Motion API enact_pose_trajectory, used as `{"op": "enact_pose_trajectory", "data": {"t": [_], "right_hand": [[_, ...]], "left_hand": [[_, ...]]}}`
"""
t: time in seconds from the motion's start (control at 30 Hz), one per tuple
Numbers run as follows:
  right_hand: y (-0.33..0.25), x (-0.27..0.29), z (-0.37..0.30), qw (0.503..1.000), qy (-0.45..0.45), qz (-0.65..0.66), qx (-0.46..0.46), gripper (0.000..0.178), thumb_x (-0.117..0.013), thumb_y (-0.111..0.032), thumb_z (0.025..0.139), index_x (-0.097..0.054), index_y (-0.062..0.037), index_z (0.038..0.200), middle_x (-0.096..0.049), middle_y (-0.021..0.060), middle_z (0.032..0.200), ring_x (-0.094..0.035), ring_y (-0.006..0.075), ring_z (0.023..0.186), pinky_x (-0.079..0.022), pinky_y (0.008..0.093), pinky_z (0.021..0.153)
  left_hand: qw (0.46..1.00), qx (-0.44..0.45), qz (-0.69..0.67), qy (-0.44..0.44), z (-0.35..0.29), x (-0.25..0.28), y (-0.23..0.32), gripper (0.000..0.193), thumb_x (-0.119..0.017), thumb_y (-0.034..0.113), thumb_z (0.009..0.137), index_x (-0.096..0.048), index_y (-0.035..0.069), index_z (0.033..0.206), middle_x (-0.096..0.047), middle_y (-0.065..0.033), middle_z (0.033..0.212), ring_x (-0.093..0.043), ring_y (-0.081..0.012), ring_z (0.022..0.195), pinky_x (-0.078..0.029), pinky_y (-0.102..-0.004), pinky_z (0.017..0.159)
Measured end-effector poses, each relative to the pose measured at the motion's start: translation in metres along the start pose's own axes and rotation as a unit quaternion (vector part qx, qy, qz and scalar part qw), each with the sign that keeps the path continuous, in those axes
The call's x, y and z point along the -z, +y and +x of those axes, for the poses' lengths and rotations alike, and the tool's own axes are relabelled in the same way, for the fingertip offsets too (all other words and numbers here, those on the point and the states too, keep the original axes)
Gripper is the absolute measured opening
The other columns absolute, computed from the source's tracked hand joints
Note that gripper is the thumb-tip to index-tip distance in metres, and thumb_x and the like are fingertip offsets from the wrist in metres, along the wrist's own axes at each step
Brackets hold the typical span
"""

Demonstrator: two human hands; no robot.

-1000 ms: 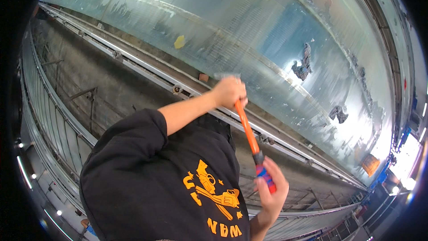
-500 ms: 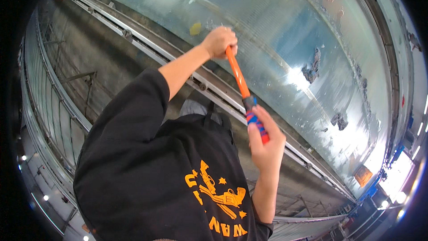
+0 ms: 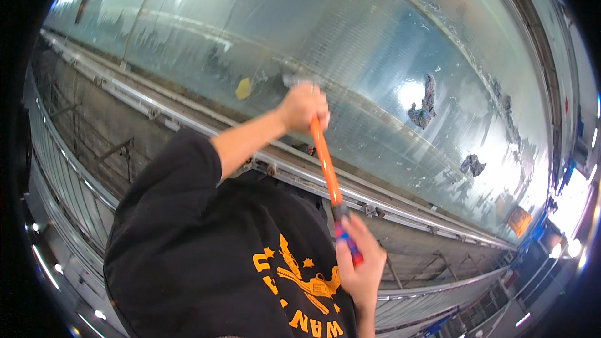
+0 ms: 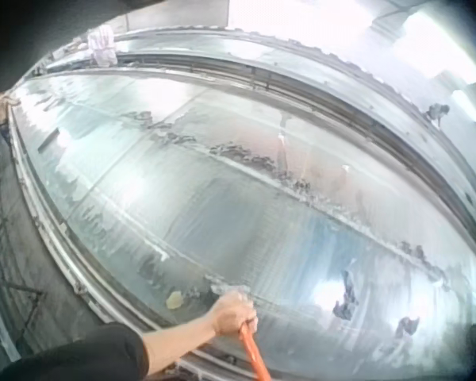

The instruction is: The person uses a squeegee to clean a large glass panel, repeatedly wiping the surface to remove residue. The person walks along a metal walkway above the glass and continues cleaning different sections.

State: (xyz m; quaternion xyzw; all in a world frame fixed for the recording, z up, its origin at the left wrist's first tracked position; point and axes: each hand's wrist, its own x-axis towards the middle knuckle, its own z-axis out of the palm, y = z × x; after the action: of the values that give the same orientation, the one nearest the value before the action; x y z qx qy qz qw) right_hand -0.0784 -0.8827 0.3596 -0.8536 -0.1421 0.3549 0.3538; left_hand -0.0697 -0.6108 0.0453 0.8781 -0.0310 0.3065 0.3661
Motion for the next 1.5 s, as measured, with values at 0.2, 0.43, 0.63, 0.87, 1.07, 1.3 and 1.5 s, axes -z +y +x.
{"op": "enact_pose_trajectory", "data": {"t": [0.2, 0.43, 0.63, 0.87, 1.07, 1.3, 1.5], "right_hand": [[-0.028, 0.01, -0.021, 0.988, 0.083, 0.075, -0.11, 0.04, -0.072, -0.001, 0.086, -0.076, 0.0076, 0.124, -0.074, 0.0327, 0.13, -0.079, 0.0297, 0.102, -0.061, 0.0383, 0.092], [-0.101, 0.03, 0.212, 0.972, 0.163, 0.129, -0.112, 0.039, -0.063, 0.003, 0.095, -0.074, 0.0078, 0.131, -0.077, 0.0237, 0.118, -0.062, 0.0083, 0.059, -0.048, 0.0232, 0.049], [-0.034, 0.03, 0.131, 0.968, 0.162, 0.172, -0.083, 0.04, -0.069, 0.002, 0.089, -0.077, 0.004, 0.127, -0.075, 0.0293, 0.126, -0.067, 0.0116, 0.063, -0.053, 0.0233, 0.053], [0.009, -0.014, 0.018, 0.962, 0.134, 0.167, -0.169, 0.034, -0.075, 0.0, 0.088, -0.079, 0.0035, 0.122, -0.068, 0.0363, 0.138, -0.075, 0.0222, 0.101, -0.06, 0.0327, 0.085], [-0.08, 0.029, 0.274, 0.964, 0.168, 0.188, -0.086, 0.028, -0.073, -0.009, 0.103, -0.078, -0.0007, 0.129, -0.071, 0.003, 0.086, -0.056, 0.0036, 0.058, -0.044, 0.0233, 0.051], [-0.056, -0.003, 0.2, 0.987, 0.085, 0.129, 0.055, 0.05, -0.081, -0.025, 0.093, -0.068, 0.0, 0.135, -0.075, 0.0218, 0.118, -0.075, 0.0426, 0.1, -0.061, 0.0436, 0.09], [0.083, 0.011, 0.02, 0.996, 0.066, 0.015, -0.061, 0.062, -0.082, -0.021, 0.092, -0.062, -0.0082, 0.149, -0.076, 0.0191, 0.121, -0.074, 0.0419, 0.108, -0.059, 0.0432, 0.095]], "left_hand": [[0.991, -0.016, -0.124, -0.054, 0.02, -0.038, 0.006, 0.032, -0.077, 0.021, 0.067, -0.047, 0.018, 0.055, -0.046, -0.002, 0.061, -0.054, -0.0258, 0.059, -0.044, -0.0403, 0.058], [0.993, -0.109, -0.029, 0.022, 0.241, -0.085, -0.204, 0.025, -0.076, 0.022, 0.067, -0.052, 0.021, 0.058, -0.053, 0.0011, 0.063, -0.057, -0.0251, 0.062, -0.045, -0.0409, 0.058], [0.983, -0.068, -0.166, -0.033, 0.176, -0.082, -0.132, 0.03, -0.078, 0.021, 0.073, -0.052, 0.021, 0.058, -0.049, 0.0008, 0.064, -0.055, -0.0241, 0.064, -0.043, -0.0406, 0.066], [0.974, -0.043, -0.176, -0.139, 0.088, -0.058, -0.063, 0.022, -0.082, 0.03, 0.064, -0.06, 0.029, 0.06, -0.05, 0.0054, 0.065, -0.058, -0.0182, 0.069, -0.045, -0.0387, 0.072], [0.981, -0.161, -0.024, -0.104, 0.308, -0.1, -0.244, 0.022, -0.077, 0.017, 0.073, -0.056, 0.014, 0.068, -0.06, -0.005, 0.071, -0.062, -0.0324, 0.076, -0.051, -0.0462, 0.074], [0.984, -0.12, -0.016, -0.134, 0.247, -0.056, -0.185, 0.023, -0.074, 0.008, 0.081, -0.052, 0.008, 0.076, -0.057, -0.0122, 0.079, -0.06, -0.0382, 0.081, -0.049, -0.0499, 0.076], [0.991, -0.045, -0.008, -0.122, 0.082, -0.055, 0.009, 0.03, -0.081, 0.008, 0.076, -0.052, 0.012, 0.073, -0.057, -0.0079, 0.078, -0.057, -0.0332, 0.08, -0.045, -0.0498, 0.078]]}}
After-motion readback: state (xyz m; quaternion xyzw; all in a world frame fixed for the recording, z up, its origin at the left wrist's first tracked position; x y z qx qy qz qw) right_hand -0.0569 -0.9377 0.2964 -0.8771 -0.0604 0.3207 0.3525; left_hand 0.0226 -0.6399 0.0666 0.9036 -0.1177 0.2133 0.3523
